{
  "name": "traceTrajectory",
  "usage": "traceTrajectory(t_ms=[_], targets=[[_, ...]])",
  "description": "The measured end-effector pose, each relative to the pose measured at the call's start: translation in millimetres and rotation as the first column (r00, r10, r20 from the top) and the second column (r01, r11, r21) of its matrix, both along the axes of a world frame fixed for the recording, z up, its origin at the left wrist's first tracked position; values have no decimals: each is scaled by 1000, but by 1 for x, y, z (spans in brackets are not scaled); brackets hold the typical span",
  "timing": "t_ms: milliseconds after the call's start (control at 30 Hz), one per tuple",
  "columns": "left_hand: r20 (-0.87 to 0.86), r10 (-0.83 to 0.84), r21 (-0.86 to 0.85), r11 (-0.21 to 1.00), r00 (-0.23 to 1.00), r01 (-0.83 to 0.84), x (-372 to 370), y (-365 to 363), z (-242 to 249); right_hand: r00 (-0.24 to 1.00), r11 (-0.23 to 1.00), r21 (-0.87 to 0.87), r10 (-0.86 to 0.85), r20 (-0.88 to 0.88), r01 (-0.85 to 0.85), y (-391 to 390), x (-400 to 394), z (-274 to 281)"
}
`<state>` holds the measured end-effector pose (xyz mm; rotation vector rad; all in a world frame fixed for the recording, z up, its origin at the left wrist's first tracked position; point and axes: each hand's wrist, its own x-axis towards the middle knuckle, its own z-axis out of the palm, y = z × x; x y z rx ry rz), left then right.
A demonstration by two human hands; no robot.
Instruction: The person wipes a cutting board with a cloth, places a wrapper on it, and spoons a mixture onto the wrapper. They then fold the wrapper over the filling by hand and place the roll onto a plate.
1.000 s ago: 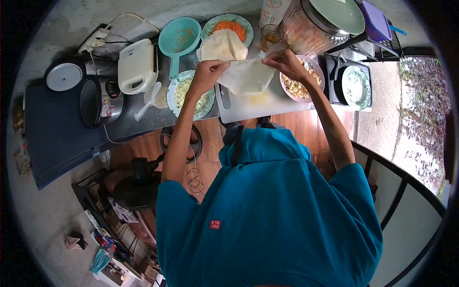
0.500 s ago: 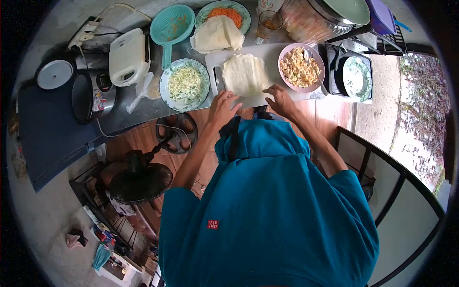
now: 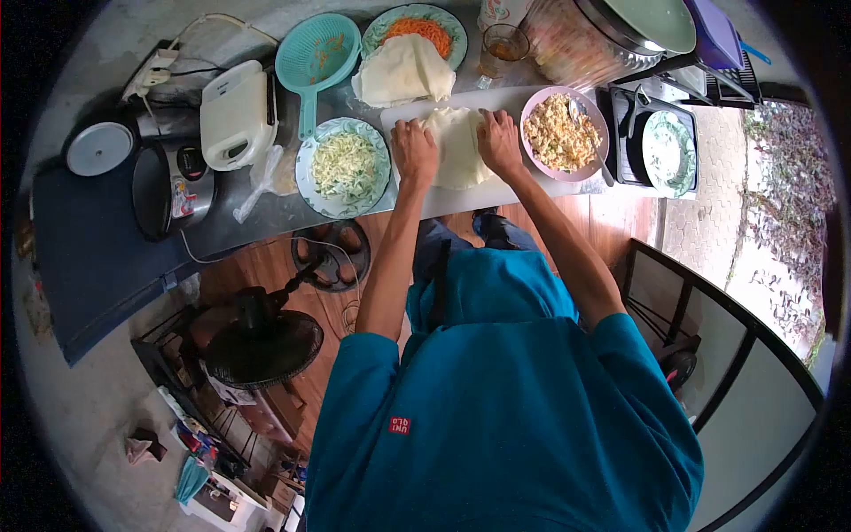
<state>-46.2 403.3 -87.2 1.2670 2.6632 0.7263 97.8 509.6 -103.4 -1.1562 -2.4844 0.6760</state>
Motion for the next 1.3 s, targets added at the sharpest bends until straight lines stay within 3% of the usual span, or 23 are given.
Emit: traceTrajectory(t_ms=[67, 233, 433, 500, 533, 600, 633, 700, 733, 800, 933, 1000, 1033, 1100, 1233, 1300], targets=[[22, 1, 8, 1000, 1000, -1, -7, 2, -4, 997, 1000, 21, -11, 82, 9, 10, -9, -1], [28, -45, 9, 999, 999, 45, -21, -3, -14, 997, 997, 50, 48, 65, -51, 27, -16, -6], [158, -29, 164, 986, 987, 2, -19, -2, -11, 981, 987, -7, 162, 109, -162, 43, -17, 1], [394, 15, 232, 966, 919, -115, -17, -6, -12, 977, 982, -54, 186, 106, -181, 46, -18, 6], [392, 18, 233, 965, 920, -118, -17, -8, -13, 985, 968, -191, 170, 19, -163, 46, -16, 9], [706, -56, 357, 889, 706, -286, -17, -10, -13, 988, 893, -423, 134, -79, -155, 51, -16, 9], [705, -57, 359, 889, 707, -286, -17, -10, -14, 988, 894, -421, 134, -80, -155, 53, -16, 8], [841, -35, 250, 910, 539, -330, -19, -10, -5, 965, 820, -510, 240, -105, -259, 54, -16, 13], [841, -35, 248, 911, 539, -328, -21, -10, -1, 966, 820, -511, 238, -105, -258, 55, -16, 15], [845, -111, 199, 973, 523, -116, -27, -10, 3, 914, 800, -459, 400, -69, -385, 62, -15, 18], [812, -142, 155, 988, 566, 26, -32, -10, 5, 913, 825, -393, 378, -153, -407, 67, -10, 18], [416, -377, 229, 924, 828, 306, -25, -15, 8, 879, 855, -220, 433, -196, -470, 67, -6, 19], [418, -377, 228, 924, 827, 306, -23, -17, 9, 880, 854, -222, 433, -196, -470, 67, -5, 20], [261, -448, 311, 878, 855, 365, -20, -20, -1, 914, 804, -436, 373, -161, -405, 69, -4, 23], [334, -414, 196, 909, 847, 367, -29, -20, -20, 942, 822, -459, 300, -153, -336, 68, -4, 28], [450, -375, 147, 926, 810, 347, -30, -18, -14, 959, 825, -493, 270, -88, -278, 69, -5, 28]])
